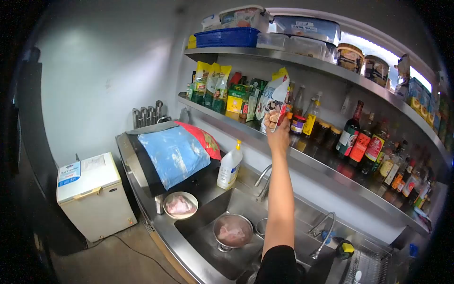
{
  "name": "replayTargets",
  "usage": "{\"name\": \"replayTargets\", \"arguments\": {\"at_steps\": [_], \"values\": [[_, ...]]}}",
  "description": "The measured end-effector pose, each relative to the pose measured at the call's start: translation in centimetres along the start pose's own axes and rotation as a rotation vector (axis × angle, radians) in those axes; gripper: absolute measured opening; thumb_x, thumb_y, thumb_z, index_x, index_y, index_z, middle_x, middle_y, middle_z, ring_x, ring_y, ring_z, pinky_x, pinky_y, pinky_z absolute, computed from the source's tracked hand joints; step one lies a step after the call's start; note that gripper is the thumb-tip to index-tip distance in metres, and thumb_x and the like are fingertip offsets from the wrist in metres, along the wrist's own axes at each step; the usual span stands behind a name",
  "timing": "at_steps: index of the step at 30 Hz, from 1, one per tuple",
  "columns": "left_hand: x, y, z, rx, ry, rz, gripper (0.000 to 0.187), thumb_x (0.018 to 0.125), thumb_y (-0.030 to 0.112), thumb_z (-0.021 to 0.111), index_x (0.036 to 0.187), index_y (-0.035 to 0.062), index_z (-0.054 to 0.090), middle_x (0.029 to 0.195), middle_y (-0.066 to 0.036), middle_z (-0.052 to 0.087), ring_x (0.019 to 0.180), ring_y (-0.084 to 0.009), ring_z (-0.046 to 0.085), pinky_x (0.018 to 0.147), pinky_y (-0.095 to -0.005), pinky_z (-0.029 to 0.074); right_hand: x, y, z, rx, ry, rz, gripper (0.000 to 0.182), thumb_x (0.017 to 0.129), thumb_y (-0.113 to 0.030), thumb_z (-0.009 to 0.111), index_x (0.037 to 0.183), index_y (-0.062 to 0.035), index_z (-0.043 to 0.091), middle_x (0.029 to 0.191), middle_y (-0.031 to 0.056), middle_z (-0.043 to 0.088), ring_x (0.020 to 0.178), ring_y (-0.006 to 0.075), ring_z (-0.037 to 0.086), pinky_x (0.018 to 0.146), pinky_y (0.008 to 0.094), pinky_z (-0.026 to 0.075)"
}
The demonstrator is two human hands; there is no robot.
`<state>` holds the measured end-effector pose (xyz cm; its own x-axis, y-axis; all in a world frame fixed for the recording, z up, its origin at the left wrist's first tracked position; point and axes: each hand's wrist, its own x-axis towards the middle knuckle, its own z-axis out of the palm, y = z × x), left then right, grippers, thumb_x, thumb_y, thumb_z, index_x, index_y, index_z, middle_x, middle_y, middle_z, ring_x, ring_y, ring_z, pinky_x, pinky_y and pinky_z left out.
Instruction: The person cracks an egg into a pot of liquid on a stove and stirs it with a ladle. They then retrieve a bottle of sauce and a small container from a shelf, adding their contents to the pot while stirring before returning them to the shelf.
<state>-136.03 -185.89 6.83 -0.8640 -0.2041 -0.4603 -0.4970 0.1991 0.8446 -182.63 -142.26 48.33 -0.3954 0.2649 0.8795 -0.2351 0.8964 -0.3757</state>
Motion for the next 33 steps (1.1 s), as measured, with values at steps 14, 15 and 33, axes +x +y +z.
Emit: {"name": "replayTargets", "arguments": {"at_steps": [14, 15, 33], "values": [[12.2, 8.9, -7.0, 0.122, -0.140, -0.021, 0.077, 0.088, 0.052, 0.053, 0.140, 0.0011, 0.030, 0.143, -0.020, 0.036, 0.129, -0.0309, 0.039, 0.106, -0.0428, 0.030, -0.7, -6.0, 6.3, -0.326, 0.109, 0.053, 0.080, 0.071, -0.027, 0.074, 0.137, -0.0169, 0.031, 0.108, 0.0178, 0.045, 0.080, 0.0313, 0.062, 0.071, 0.0389, 0.049], [12.8, 9.4, -7.2, 0.132, -0.155, -0.015, 0.077, 0.088, 0.052, 0.053, 0.140, 0.0011, 0.030, 0.143, -0.020, 0.037, 0.129, -0.0309, 0.039, 0.106, -0.0428, 0.030, -0.6, -6.3, 6.8, -0.339, 0.119, 0.061, 0.080, 0.071, -0.027, 0.074, 0.137, -0.0169, 0.031, 0.108, 0.0178, 0.045, 0.080, 0.0313, 0.062, 0.071, 0.0389, 0.049], [12.5, 9.8, -7.4, 0.140, -0.148, -0.131, 0.079, 0.088, 0.052, 0.054, 0.141, 0.0008, 0.028, 0.143, -0.020, 0.037, 0.130, -0.0308, 0.038, 0.107, -0.0429, 0.029, 8.1, 4.0, 5.1, -0.384, -0.078, 0.387, 0.074, 0.081, -0.054, 0.057, 0.137, -0.0091, 0.036, 0.125, 0.0273, 0.050, 0.110, 0.0414, 0.054, 0.088, 0.0465, 0.048]]}}
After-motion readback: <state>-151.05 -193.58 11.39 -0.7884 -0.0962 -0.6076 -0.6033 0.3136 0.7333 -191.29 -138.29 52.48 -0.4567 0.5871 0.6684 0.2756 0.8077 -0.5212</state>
